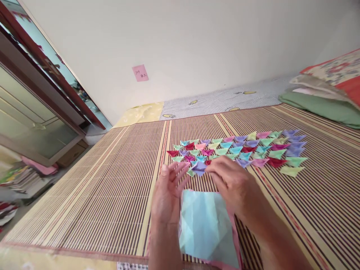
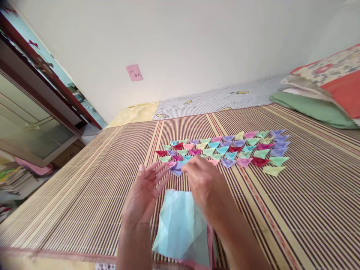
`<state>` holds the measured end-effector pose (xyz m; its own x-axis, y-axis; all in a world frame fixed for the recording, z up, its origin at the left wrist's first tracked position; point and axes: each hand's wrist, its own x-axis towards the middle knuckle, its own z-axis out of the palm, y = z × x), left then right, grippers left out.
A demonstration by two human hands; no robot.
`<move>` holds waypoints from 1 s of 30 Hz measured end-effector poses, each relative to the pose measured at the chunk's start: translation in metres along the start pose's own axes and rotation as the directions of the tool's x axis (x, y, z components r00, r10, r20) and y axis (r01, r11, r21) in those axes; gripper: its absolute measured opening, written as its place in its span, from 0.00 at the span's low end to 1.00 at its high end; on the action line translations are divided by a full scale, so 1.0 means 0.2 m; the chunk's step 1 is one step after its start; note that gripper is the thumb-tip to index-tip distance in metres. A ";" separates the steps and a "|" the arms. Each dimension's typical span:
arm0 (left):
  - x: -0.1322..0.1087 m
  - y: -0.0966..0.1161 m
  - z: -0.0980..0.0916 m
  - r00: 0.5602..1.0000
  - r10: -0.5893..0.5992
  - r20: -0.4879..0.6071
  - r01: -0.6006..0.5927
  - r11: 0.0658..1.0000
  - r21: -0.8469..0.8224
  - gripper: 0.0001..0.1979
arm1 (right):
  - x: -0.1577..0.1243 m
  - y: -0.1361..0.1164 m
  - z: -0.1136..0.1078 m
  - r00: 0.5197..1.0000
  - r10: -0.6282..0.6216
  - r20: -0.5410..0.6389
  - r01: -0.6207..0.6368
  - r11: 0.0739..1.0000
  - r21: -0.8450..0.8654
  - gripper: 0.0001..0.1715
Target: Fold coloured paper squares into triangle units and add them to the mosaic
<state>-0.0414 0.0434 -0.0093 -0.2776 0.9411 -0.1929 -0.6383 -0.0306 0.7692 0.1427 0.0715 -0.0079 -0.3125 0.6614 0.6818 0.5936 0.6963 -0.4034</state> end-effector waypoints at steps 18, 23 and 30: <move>0.07 0.15 -0.13 0.954 0.009 -0.300 -0.087 0.965 -0.246 0.09 | -0.07 0.30 -0.04 0.966 0.180 -0.183 -0.198 0.977 -0.084 0.09; 0.06 0.16 -0.15 0.957 -0.002 -0.290 -0.076 0.963 -0.259 0.09 | -0.09 0.31 0.05 0.975 0.221 0.010 -0.220 0.975 -0.021 0.11; 0.07 0.19 -0.15 0.945 -0.013 -0.327 -0.089 0.951 -0.295 0.10 | 0.07 0.31 0.01 0.986 0.168 -0.016 -0.169 0.985 -0.038 0.07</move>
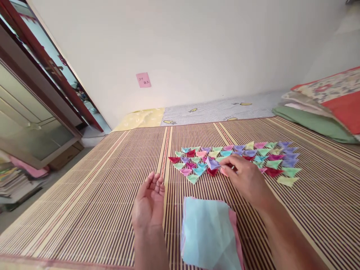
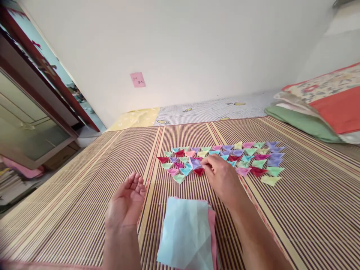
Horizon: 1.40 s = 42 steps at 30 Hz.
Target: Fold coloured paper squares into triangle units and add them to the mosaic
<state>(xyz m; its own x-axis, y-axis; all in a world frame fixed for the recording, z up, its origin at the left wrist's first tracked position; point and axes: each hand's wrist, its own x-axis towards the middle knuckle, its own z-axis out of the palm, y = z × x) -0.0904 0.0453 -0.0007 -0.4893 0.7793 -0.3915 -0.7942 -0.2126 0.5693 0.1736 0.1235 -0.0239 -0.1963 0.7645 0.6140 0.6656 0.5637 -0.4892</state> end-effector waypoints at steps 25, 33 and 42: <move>0.04 -0.01 0.00 0.995 -0.095 0.002 0.095 0.992 -0.079 0.13 | 0.85 -0.01 0.85 0.827 -0.020 0.561 0.168 0.963 -0.213 0.20; 0.03 0.00 0.00 0.994 -0.113 -0.001 0.112 0.991 -0.073 0.14 | 0.86 0.07 0.95 0.795 0.013 0.606 0.189 0.945 -0.268 0.20; 0.03 0.00 0.00 0.993 -0.115 0.007 0.115 0.990 -0.087 0.15 | 0.84 0.11 0.99 0.769 -0.009 0.639 0.251 0.924 -0.288 0.20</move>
<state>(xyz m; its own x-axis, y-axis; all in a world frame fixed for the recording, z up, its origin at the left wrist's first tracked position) -0.0934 0.0507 -0.0029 -0.3922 0.8028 -0.4491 -0.8736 -0.1721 0.4552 0.0125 0.3266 -0.0536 -0.6172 0.7826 0.0814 0.7735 0.6224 -0.1197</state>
